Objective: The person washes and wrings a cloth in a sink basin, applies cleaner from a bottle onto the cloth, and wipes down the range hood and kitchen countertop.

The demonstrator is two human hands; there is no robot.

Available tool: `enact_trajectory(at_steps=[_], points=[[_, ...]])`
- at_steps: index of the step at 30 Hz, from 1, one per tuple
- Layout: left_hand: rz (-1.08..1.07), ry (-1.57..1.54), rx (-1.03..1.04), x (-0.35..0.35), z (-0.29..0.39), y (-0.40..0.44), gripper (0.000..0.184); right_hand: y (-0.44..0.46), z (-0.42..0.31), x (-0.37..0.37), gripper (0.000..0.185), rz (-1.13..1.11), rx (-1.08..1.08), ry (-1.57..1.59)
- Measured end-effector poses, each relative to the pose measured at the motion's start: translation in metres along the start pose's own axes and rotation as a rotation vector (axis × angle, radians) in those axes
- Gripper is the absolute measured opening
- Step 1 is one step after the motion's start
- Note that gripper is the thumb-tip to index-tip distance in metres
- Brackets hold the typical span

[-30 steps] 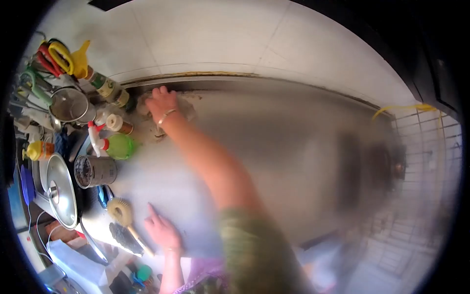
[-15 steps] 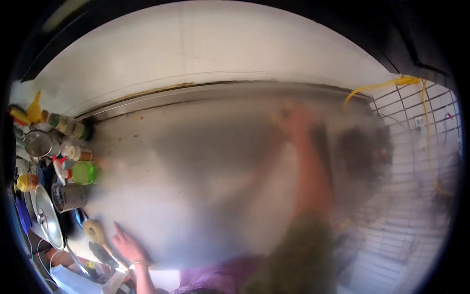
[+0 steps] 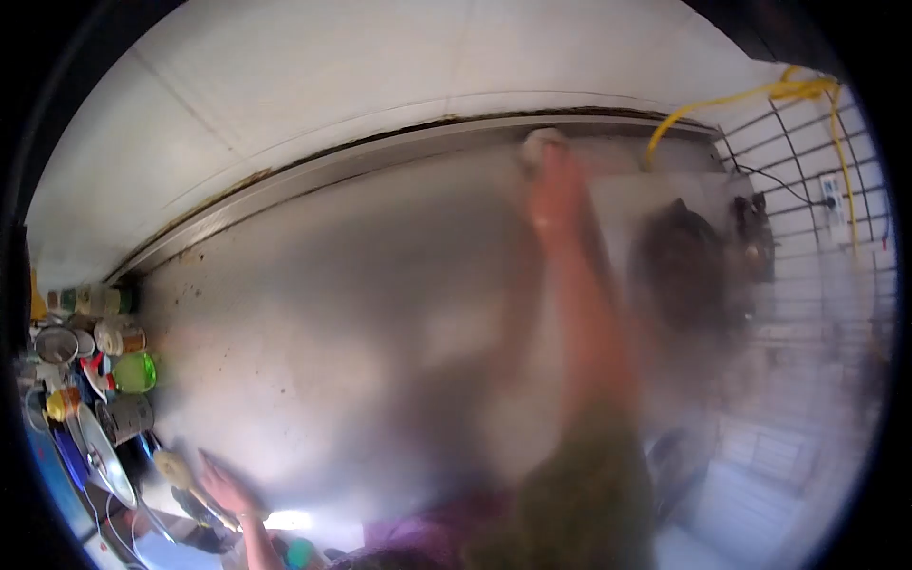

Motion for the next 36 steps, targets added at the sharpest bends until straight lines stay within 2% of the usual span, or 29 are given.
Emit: enact_trajectory(at_steps=[2, 3, 4, 6, 7, 9, 10, 13, 14, 16, 18, 20, 22, 23, 25, 26, 28, 30, 31, 33, 34, 35, 36], points=[[0.021, -0.026, 0.068, 0.003, 0.000, 0.002, 0.049, -0.003, 0.012, -0.009, 0.051, -0.012, 0.172, 0.034], [-0.037, 0.097, 0.005, 0.006, -0.003, 0.002, 0.049, -0.002, 0.023, -0.011, 0.050, -0.039, 0.224, 0.003], [0.058, 0.049, 0.151, 0.009, -0.011, 0.001, 0.048, -0.003, 0.033, -0.012, 0.049, -0.089, 0.277, -0.046], [-0.060, 0.073, -0.024, -0.013, 0.016, -0.002, 0.046, -0.009, 0.042, -0.016, 0.047, -0.173, 0.321, -0.131], [-0.040, 0.037, -0.017, -0.010, 0.012, 0.000, 0.046, -0.016, 0.040, -0.022, 0.046, -0.210, 0.313, -0.184], [-0.006, 0.002, 0.007, -0.004, 0.007, -0.001, 0.046, -0.048, 0.014, -0.033, 0.044, -0.226, 0.186, -0.232], [0.023, 0.022, 0.045, -0.003, 0.005, -0.001, 0.047, -0.065, -0.013, -0.043, 0.043, -0.202, 0.120, -0.162], [0.013, 0.002, 0.014, -0.005, 0.008, -0.002, 0.048, -0.118, -0.138, -0.103, 0.038, -0.068, -0.168, 0.336], [0.007, -0.013, 0.027, -0.004, 0.003, -0.001, 0.048, -0.137, -0.177, -0.121, 0.036, -0.156, -0.259, 0.372], [-0.012, 0.016, -0.011, -0.008, 0.009, -0.002, 0.047, -0.175, -0.210, -0.142, 0.034, -0.163, -0.380, 0.435], [0.032, -0.039, 0.062, -0.005, 0.001, -0.002, 0.047, -0.221, -0.215, -0.136, 0.032, -0.013, -0.449, 0.495], [-0.035, -0.025, -0.009, -0.010, 0.005, -0.001, 0.047, -0.220, -0.177, -0.161, 0.032, -0.038, -0.293, 0.504], [-0.039, -0.069, 0.026, -0.006, -0.004, -0.001, 0.047, -0.218, -0.136, -0.203, 0.033, -0.010, -0.156, 0.488], [-0.020, -0.086, 0.041, -0.012, -0.001, -0.002, 0.047, -0.235, -0.096, -0.200, 0.040, -0.027, -0.034, 0.412], [-0.006, -0.089, 0.041, -0.020, 0.006, -0.005, 0.046, -0.311, -0.003, -0.171, 0.053, -0.149, 0.280, 0.021], [-0.015, -0.080, 0.025, -0.022, 0.005, -0.005, 0.046, -0.344, 0.012, -0.167, 0.061, -0.181, 0.344, -0.121], [-0.026, -0.079, -0.005, -0.024, 0.009, -0.003, 0.044, -0.376, -0.029, -0.174, 0.061, 0.011, 0.120, -0.167], [-0.031, -0.115, -0.016, -0.026, 0.008, -0.001, 0.044, -0.395, -0.103, -0.194, 0.060, 0.041, -0.015, -0.170], [-0.031, -0.139, -0.029, -0.023, 0.004, -0.001, 0.046, -0.395, -0.167, -0.208, 0.058, -0.034, -0.049, -0.147], [-0.044, -0.209, -0.016, -0.025, 0.001, -0.001, 0.048, -0.394, -0.263, -0.220, 0.054, -0.261, -0.146, 0.189], [-0.057, -0.295, 0.020, -0.015, -0.013, -0.001, 0.047, -0.410, -0.304, -0.202, 0.053, -0.292, -0.193, 0.280], [-0.179, -0.470, -0.012, -0.023, -0.018, -0.004, 0.043, -0.418, -0.341, -0.191, 0.052, -0.306, -0.322, 0.364], [-0.112, -0.574, 0.105, -0.028, -0.026, -0.009, 0.039, -0.426, -0.378, -0.181, 0.052, -0.329, -0.450, 0.453]])
Point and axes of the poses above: each hand's wrist, its own y-axis towards the middle knuckle, its own x-axis out of the palm, z = x × y, the point moved 1 cm from there along y, towards the middle knuckle, and after that the axes turned 7 degrees about -x, right-handed, at the moved point
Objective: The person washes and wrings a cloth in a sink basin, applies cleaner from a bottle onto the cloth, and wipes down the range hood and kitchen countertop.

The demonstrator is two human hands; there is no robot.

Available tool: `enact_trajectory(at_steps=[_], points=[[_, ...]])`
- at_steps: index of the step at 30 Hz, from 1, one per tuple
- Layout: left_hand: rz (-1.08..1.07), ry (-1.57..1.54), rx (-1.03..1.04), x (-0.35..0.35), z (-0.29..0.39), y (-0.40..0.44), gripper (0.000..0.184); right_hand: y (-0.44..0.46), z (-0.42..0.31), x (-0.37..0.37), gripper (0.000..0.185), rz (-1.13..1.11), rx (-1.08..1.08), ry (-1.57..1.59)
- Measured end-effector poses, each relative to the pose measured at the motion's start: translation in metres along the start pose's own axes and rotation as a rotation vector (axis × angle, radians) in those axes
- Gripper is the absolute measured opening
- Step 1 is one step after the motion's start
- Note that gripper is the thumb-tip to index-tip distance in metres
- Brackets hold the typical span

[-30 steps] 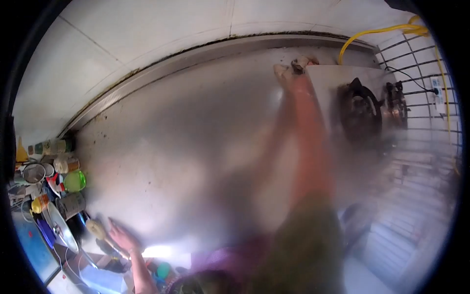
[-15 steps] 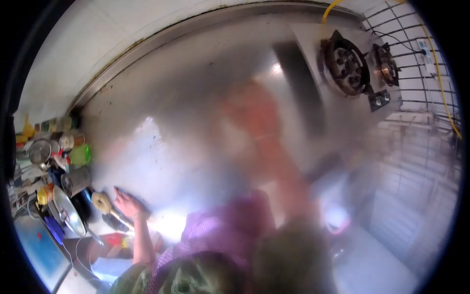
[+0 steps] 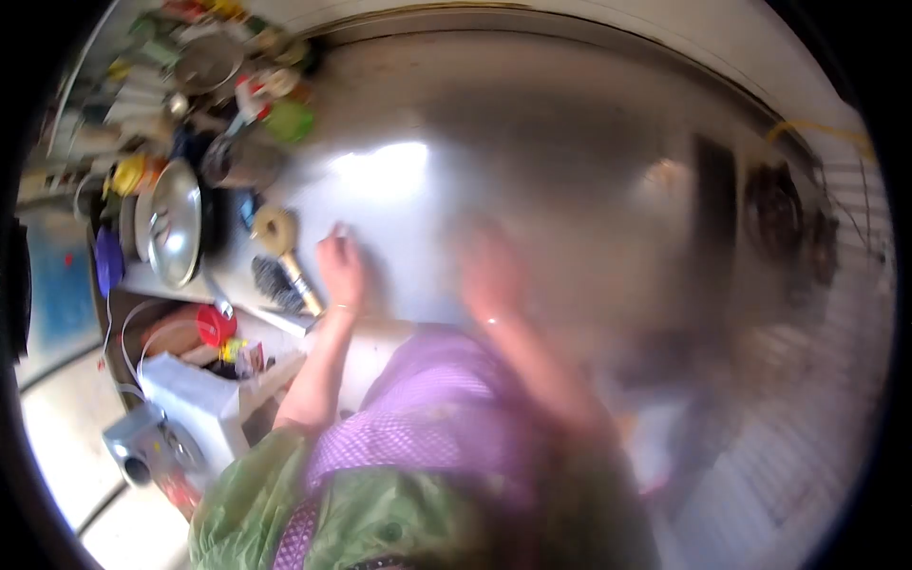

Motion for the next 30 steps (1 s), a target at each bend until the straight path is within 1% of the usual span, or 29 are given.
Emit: enact_trajectory(at_steps=[2, 5, 6, 8, 9, 10, 12, 14, 15, 16, 17, 18, 19, 20, 22, 23, 24, 25, 26, 28, 30], points=[[-0.067, 0.025, 0.042, -0.034, 0.017, -0.022, 0.037, 0.032, -0.051, 0.017, 0.052, -0.054, -0.411, 0.095], [0.076, 0.140, 0.132, -0.085, 0.015, -0.046, 0.037, 0.082, -0.057, 0.019, 0.053, -0.137, -0.385, 0.045], [0.166, 0.204, 0.067, -0.098, -0.001, -0.051, 0.045, 0.091, -0.054, 0.013, 0.053, -0.143, -0.341, -0.001], [0.326, 0.232, -0.148, -0.119, -0.039, -0.052, 0.057, 0.109, -0.040, -0.005, 0.053, -0.152, -0.248, -0.098], [0.376, 0.327, -0.173, -0.127, -0.056, -0.049, 0.067, 0.114, -0.036, -0.012, 0.053, -0.160, -0.199, -0.146], [0.357, 0.351, -0.277, -0.129, -0.065, -0.044, 0.072, 0.117, -0.036, -0.015, 0.053, -0.167, -0.151, -0.196], [0.250, 0.334, -0.423, -0.131, -0.077, -0.025, 0.065, 0.111, -0.038, 0.000, 0.052, -0.116, -0.064, -0.033], [0.191, 0.288, -0.444, -0.125, -0.109, -0.012, 0.058, 0.099, -0.041, 0.025, 0.050, -0.016, -0.100, 0.054], [0.156, 0.264, -0.450, -0.121, -0.127, -0.007, 0.054, 0.089, -0.053, 0.024, 0.048, 0.005, -0.165, 0.118], [0.263, 0.335, -0.408, -0.120, -0.134, -0.011, 0.046, 0.080, -0.065, 0.022, 0.047, 0.022, -0.231, 0.182], [0.210, 0.305, -0.583, -0.133, -0.116, -0.012, 0.047, 0.071, -0.083, 0.010, 0.045, -0.005, -0.272, 0.291], [0.288, 0.273, -0.425, -0.134, -0.122, -0.025, 0.047, 0.060, -0.091, 0.023, 0.043, 0.046, -0.252, 0.443], [0.277, 0.128, -0.383, -0.144, -0.103, -0.035, 0.047, 0.048, -0.104, 0.030, 0.044, -0.009, -0.198, 0.596], [0.351, 0.098, -0.282, -0.145, -0.084, -0.047, 0.045, 0.043, -0.118, 0.027, 0.043, -0.176, -0.013, 0.802], [0.157, -0.068, -0.230, -0.126, -0.036, -0.059, 0.042, 0.044, -0.147, 0.007, 0.052, -0.328, 0.250, 1.141], [0.059, -0.153, -0.216, -0.117, -0.011, -0.066, 0.040, 0.039, -0.150, 0.015, 0.050, -0.261, 0.306, 1.212], [-0.052, -0.187, -0.154, -0.101, 0.017, -0.068, 0.041, 0.034, -0.148, 0.026, 0.049, -0.191, 0.350, 1.285], [-0.166, -0.225, -0.097, -0.084, 0.045, -0.069, 0.042, 0.036, -0.137, 0.023, 0.049, -0.118, 0.369, 1.296], [-0.259, -0.230, 0.036, -0.069, 0.079, -0.069, 0.043, 0.039, -0.127, 0.019, 0.049, -0.045, 0.385, 1.305], [-0.503, -0.246, 0.051, -0.033, 0.121, -0.073, 0.048, 0.048, -0.087, -0.033, 0.049, 0.082, 0.385, 1.195], [-0.545, -0.275, 0.406, -0.008, 0.168, -0.075, 0.053, 0.049, -0.035, -0.098, 0.049, 0.202, 0.489, 1.072]])
Point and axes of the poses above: each hand's wrist, its own y-axis towards the middle knuckle, its own x-axis out of the palm, z = x × y, the point moved 1 cm from there along y, towards the middle knuckle, and after that the axes turned 7 degrees about -x, right-handed, at the moved point
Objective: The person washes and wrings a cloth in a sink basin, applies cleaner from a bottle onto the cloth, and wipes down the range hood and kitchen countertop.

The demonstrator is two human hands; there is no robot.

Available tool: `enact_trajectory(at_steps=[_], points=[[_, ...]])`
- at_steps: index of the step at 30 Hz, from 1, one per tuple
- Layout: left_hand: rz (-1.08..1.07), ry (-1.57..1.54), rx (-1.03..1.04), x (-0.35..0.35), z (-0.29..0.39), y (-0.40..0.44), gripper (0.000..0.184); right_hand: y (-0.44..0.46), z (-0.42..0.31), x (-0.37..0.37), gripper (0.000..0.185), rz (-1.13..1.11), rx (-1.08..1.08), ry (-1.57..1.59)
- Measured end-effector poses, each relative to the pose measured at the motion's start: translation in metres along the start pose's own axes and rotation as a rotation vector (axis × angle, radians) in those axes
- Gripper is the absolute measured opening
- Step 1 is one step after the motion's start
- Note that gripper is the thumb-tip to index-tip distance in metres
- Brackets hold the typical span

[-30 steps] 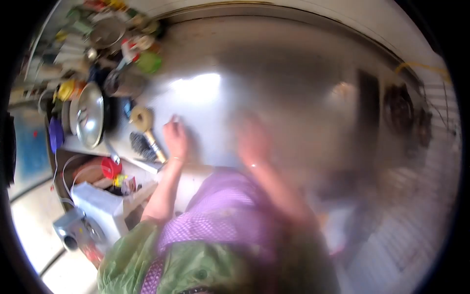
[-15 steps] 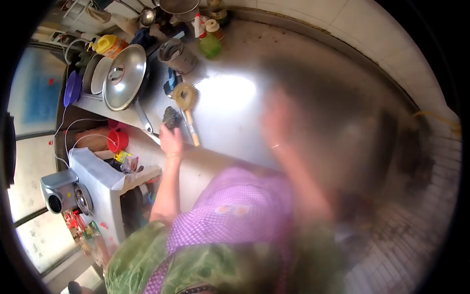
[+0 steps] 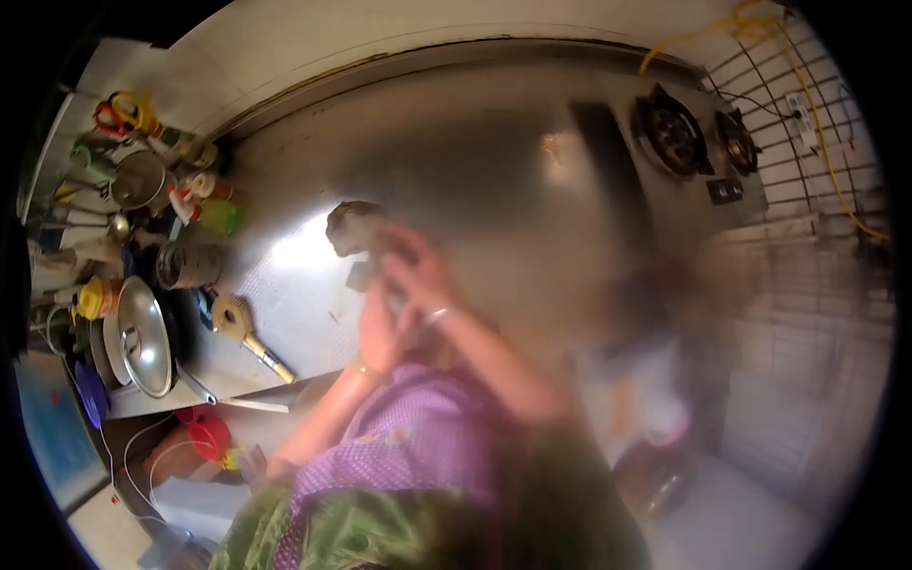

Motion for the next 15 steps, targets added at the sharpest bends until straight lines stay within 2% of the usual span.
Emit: enact_trajectory(at_steps=[1, 2, 4, 6, 10, 12, 15], points=[[-0.070, -0.038, 0.033, 0.007, 0.016, 0.013, 0.048, 0.013, 0.011, -0.045, 0.048, 0.091, -0.049, -0.200], [-0.035, -0.024, 0.041, 0.014, 0.016, 0.018, 0.046, 0.021, 0.007, -0.084, 0.050, 0.227, -0.057, -0.348], [0.038, 0.006, 0.058, 0.024, 0.001, 0.031, 0.041, 0.031, 0.002, -0.164, 0.050, 0.305, -0.281, -0.955], [0.171, -0.008, -0.201, 0.029, -0.037, 0.033, 0.032, 0.025, 0.051, -0.234, 0.049, 0.169, -0.251, -1.165], [0.419, 0.229, -0.323, 0.013, -0.108, 0.029, 0.024, 0.004, 0.088, -0.265, 0.043, 0.044, -0.033, -1.385], [0.426, 0.362, -0.299, 0.010, -0.133, 0.031, 0.021, 0.038, 0.116, -0.276, 0.031, 0.008, -0.109, -1.568], [0.426, 0.451, -0.428, 0.020, -0.128, 0.044, 0.019, 0.117, 0.140, -0.308, 0.023, -0.066, -0.204, -1.642]])
Point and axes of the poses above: each hand's wrist, its own y-axis towards the middle knuckle, its own x-axis out of the palm, z = x × y, the point moved 1 cm from there along y, towards the middle knuckle, and after that the axes turned 7 degrees about -x, right-handed, at the moved point
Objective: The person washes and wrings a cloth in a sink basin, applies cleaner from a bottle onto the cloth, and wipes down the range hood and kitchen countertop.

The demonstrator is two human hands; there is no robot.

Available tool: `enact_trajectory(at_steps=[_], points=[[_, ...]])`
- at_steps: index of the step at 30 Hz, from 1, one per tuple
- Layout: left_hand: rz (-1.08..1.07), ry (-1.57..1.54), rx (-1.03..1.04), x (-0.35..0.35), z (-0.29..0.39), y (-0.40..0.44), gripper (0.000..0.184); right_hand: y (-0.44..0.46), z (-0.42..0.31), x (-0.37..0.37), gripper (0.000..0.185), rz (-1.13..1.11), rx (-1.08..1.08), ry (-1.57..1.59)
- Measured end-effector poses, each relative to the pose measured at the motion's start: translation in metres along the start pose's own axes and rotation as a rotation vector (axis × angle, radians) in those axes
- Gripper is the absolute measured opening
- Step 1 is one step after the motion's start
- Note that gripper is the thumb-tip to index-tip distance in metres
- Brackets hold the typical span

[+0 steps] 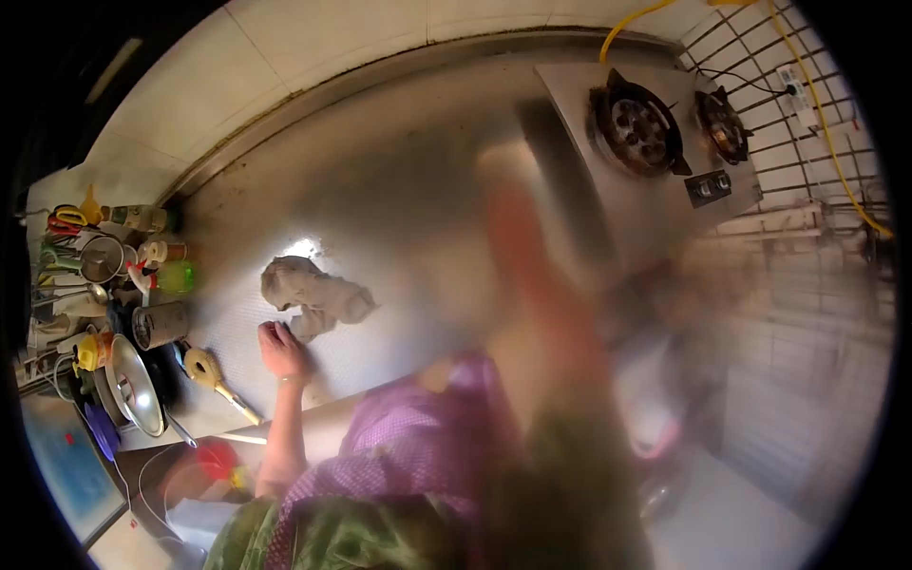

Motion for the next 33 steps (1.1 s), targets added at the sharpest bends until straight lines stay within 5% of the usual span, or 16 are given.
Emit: enact_trajectory(at_steps=[5, 8, 11, 15, 19, 24, 26, 29, 33], points=[[0.061, 0.134, -0.032, 0.012, 0.007, -0.009, 0.019, -0.013, -0.004, -0.011, 0.016, -0.147, -0.098, 0.174], [0.054, 0.178, -0.066, 0.012, 0.018, -0.008, 0.019, -0.061, -0.014, -0.012, 0.016, 0.055, -0.265, 0.099], [0.042, 0.201, -0.090, 0.011, 0.025, -0.008, 0.019, 0.021, 0.023, 0.012, 0.022, 0.236, -0.352, -0.014], [0.074, 0.224, -0.056, 0.011, 0.024, -0.007, 0.019, 0.067, 0.027, -0.039, 0.029, -0.239, -0.060, 0.322], [0.052, 0.212, -0.114, 0.015, 0.020, -0.006, 0.019, -0.124, 0.000, -0.039, 0.012, -0.143, -0.229, 0.234], [0.036, 0.224, -0.108, 0.011, 0.024, -0.006, 0.020, 0.063, 0.011, 0.002, 0.011, 0.261, -0.179, 0.122], [0.052, 0.215, -0.103, 0.013, 0.025, -0.004, 0.019, 0.174, 0.032, 0.026, 0.018, 0.162, -0.178, 0.008], [0.046, 0.224, -0.128, 0.008, 0.023, -0.005, 0.019, 0.199, 0.025, -0.036, 0.025, 0.103, -0.029, 0.160], [0.067, 0.194, -0.097, 0.013, 0.025, 0.000, 0.018, 0.077, 0.013, -0.044, 0.012, -0.040, -0.112, 0.147]])
Point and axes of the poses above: each hand's wrist, its own y-axis towards the middle knuckle, its own x-axis out of the palm, z = x × y, the point moved 1 cm from there along y, towards the middle knuckle, and after that the axes turned 7 degrees about -x, right-handed, at the moved point
